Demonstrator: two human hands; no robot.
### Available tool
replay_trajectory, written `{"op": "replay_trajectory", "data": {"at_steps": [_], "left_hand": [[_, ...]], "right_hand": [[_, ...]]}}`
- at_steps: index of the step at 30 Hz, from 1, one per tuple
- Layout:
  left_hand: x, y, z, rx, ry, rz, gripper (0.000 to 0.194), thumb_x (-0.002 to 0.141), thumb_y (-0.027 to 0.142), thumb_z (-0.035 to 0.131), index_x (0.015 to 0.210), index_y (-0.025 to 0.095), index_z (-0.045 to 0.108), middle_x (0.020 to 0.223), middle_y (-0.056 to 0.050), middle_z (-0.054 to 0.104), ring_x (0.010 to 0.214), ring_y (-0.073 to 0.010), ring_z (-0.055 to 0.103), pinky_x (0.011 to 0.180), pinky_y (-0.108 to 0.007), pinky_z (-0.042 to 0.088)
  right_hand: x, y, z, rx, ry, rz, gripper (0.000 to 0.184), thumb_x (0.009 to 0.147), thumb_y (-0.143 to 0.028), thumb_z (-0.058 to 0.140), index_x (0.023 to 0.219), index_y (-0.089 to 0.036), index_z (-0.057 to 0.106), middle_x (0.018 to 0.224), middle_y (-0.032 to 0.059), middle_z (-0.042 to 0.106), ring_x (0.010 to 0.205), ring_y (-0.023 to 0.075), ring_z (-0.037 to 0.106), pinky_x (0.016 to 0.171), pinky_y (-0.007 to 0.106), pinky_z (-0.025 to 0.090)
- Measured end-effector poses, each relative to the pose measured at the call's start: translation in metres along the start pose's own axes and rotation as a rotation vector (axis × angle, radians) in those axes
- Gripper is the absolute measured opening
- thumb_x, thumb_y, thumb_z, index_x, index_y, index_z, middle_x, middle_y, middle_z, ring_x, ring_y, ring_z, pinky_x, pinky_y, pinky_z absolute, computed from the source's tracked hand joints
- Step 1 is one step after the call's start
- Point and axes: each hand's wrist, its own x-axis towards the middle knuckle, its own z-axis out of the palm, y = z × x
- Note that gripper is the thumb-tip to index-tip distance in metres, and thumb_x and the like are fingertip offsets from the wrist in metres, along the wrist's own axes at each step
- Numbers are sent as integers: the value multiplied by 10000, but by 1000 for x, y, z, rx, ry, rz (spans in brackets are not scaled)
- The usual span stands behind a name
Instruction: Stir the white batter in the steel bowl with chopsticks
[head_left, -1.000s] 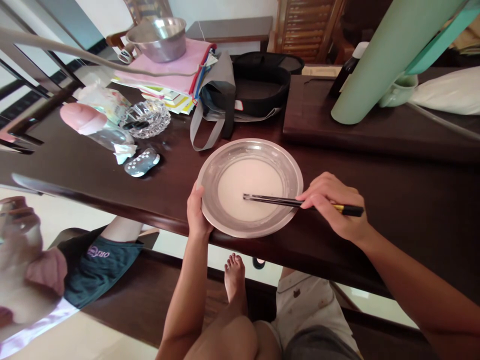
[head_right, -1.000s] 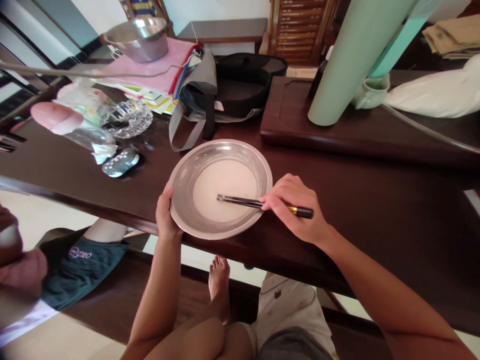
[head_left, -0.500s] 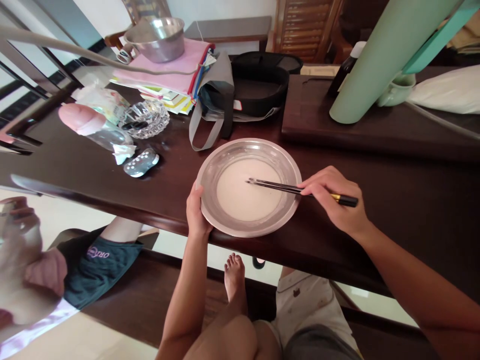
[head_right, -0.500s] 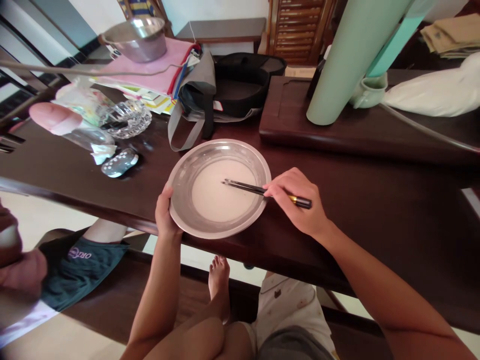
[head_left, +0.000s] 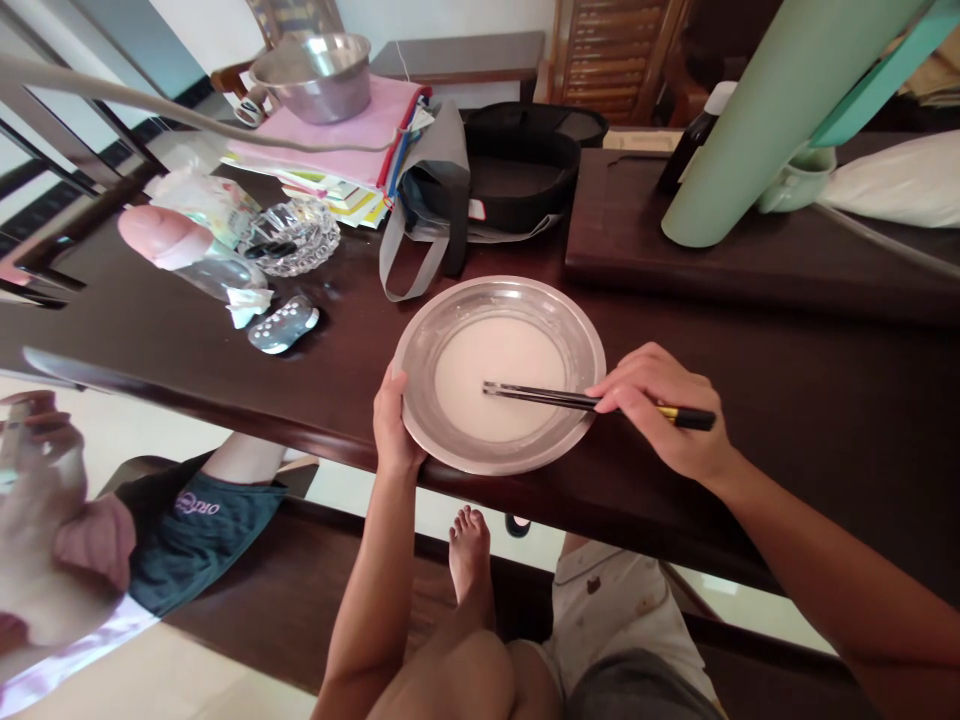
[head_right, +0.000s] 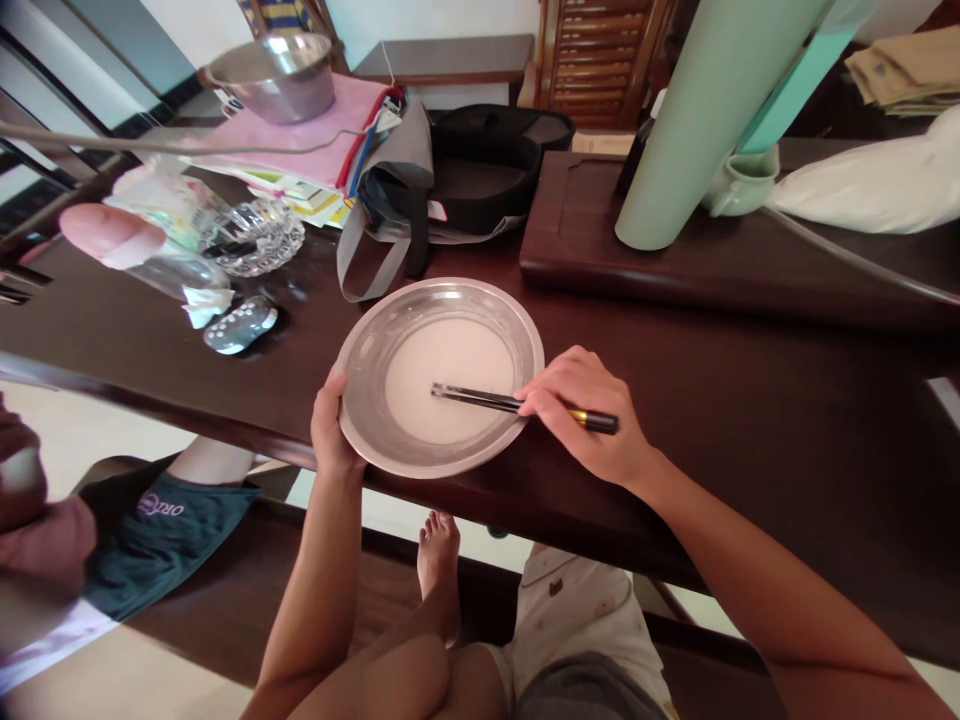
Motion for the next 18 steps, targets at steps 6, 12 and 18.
{"op": "replay_trajectory", "data": {"at_steps": [6,12,18], "left_hand": [[0,0,0,-10,1,-12,412,845,453,638,1170,215,725,1179,-72,735,1157,-293,652,953,-358,529],[0,0,1,-11,10,-1,375,847,434,629,1129,215,741,1162,-67,742,1147,-289,658,958,-355,525],[0,0,0,-12,1,-11,403,833,466,650,1141,221,733,1159,-72,741,1139,-297,662,956,-370,527]], "right_hand": [[0,1,0,-25,84,52,256,934,-158,550,753,-248,708,794,10,754,770,189,664,748,388,501],[1,1,0,-29,-43,-18,192,905,-156,595,805,-256,725,872,9,779,805,199,681,797,412,510],[1,0,-1,-2,46,-10,270,932,-155,540,738,-256,699,764,7,751,709,189,651,706,397,496]]}}
